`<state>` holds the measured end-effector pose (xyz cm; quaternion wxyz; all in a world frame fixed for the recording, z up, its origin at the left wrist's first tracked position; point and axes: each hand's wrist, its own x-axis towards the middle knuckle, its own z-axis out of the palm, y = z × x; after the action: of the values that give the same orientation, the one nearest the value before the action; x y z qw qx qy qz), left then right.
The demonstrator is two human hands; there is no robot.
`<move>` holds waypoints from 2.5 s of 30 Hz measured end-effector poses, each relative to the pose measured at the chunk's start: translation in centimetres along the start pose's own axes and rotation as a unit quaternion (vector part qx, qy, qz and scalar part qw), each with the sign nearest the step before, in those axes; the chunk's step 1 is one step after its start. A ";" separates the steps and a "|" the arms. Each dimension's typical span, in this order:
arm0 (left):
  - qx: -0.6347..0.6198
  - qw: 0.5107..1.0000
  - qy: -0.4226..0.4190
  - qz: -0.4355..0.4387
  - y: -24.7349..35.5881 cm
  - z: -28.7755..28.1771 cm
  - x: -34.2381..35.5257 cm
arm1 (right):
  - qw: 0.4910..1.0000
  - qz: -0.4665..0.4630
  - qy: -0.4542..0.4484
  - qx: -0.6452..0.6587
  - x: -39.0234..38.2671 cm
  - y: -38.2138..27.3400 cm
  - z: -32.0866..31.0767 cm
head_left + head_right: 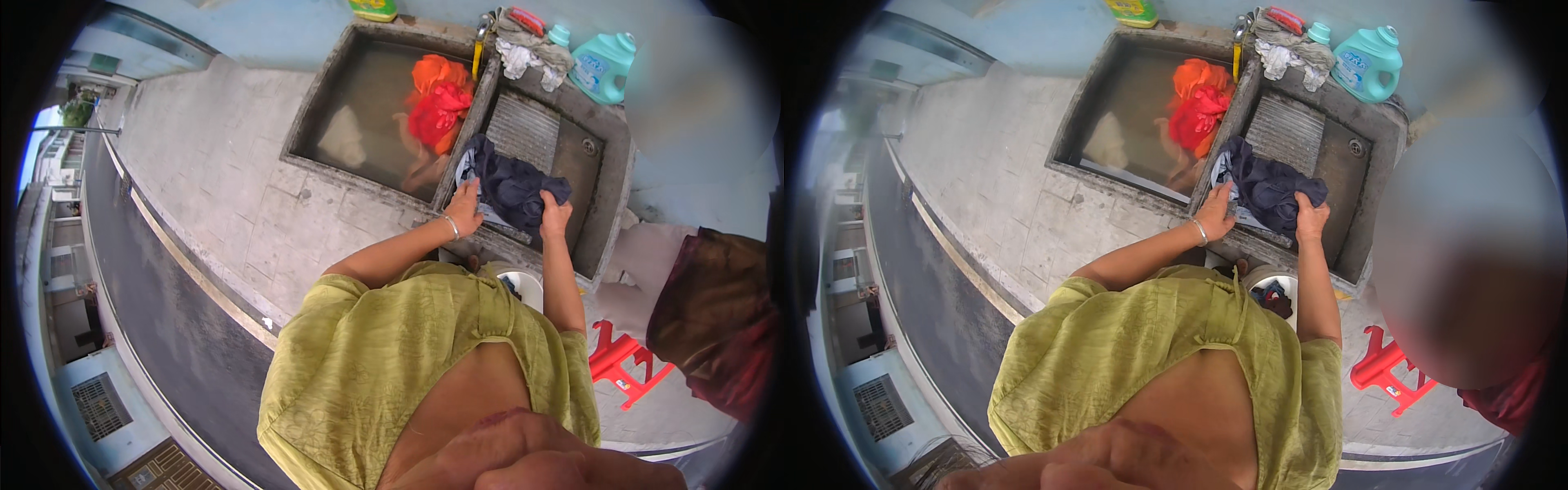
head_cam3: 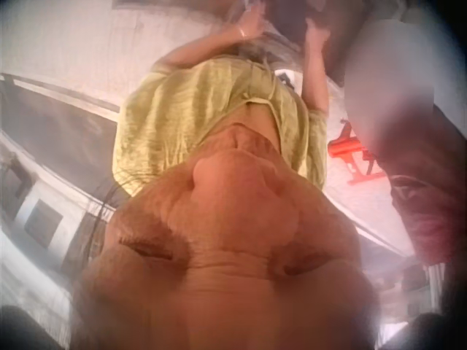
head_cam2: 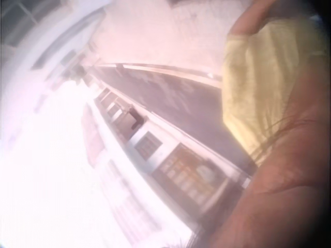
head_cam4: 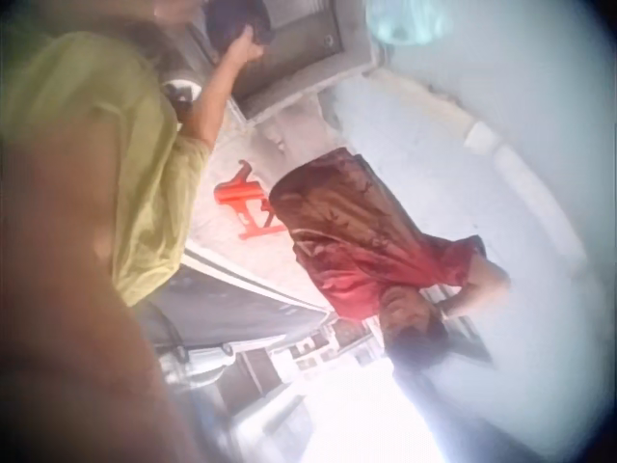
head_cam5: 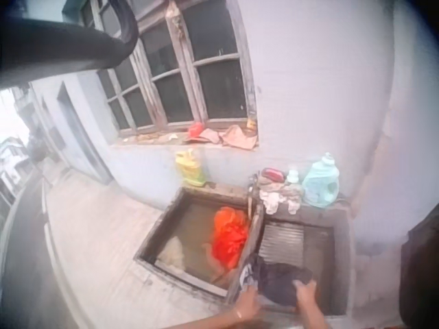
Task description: The person washes a dark garment by hand in an outdoor concrete washbasin. They apply liquid detergent directly to the fabric, scrub it against the washboard, and repeatedly rinse it in the water.
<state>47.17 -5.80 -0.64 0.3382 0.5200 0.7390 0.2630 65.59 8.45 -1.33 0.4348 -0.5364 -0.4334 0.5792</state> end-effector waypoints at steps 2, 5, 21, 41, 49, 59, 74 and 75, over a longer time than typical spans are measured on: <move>-0.027 0.999 -0.039 -0.023 -1.1 0.0 0.3 | 0.995 -0.013 0.000 0.103 -1.1 -3.8 0.0; -0.038 0.998 -0.059 0.005 -0.8 0.4 0.8 | 0.964 -0.066 -0.038 0.256 -2.5 -10.3 1.1; -0.332 0.918 0.029 0.216 6.1 -3.9 10.3 | 0.824 -0.268 -0.257 0.429 -10.4 -33.7 7.9; -0.656 0.746 -0.060 -0.095 -0.4 -5.7 10.8 | 0.849 -0.086 0.072 0.517 -1.7 -14.4 -1.3; -0.711 0.688 -0.058 0.137 8.5 -19.2 8.8 | 0.835 -0.064 0.033 0.545 -4.0 -16.2 0.8; -0.674 0.709 -0.090 0.184 12.2 -27.9 4.4 | 0.776 0.104 -0.152 0.603 -3.4 -15.1 9.3; -0.743 0.620 -0.240 0.073 14.0 -16.2 7.0 | 0.792 0.071 -0.029 0.606 -4.3 -10.5 3.2; -0.749 0.619 -0.233 0.044 14.1 -15.3 7.2 | 0.796 0.060 -0.019 0.602 -4.5 -10.4 2.6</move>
<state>42.01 4.97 17.91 0.7590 0.1623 0.1582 0.6104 63.58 6.52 9.94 0.6265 -0.1804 0.0275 0.7578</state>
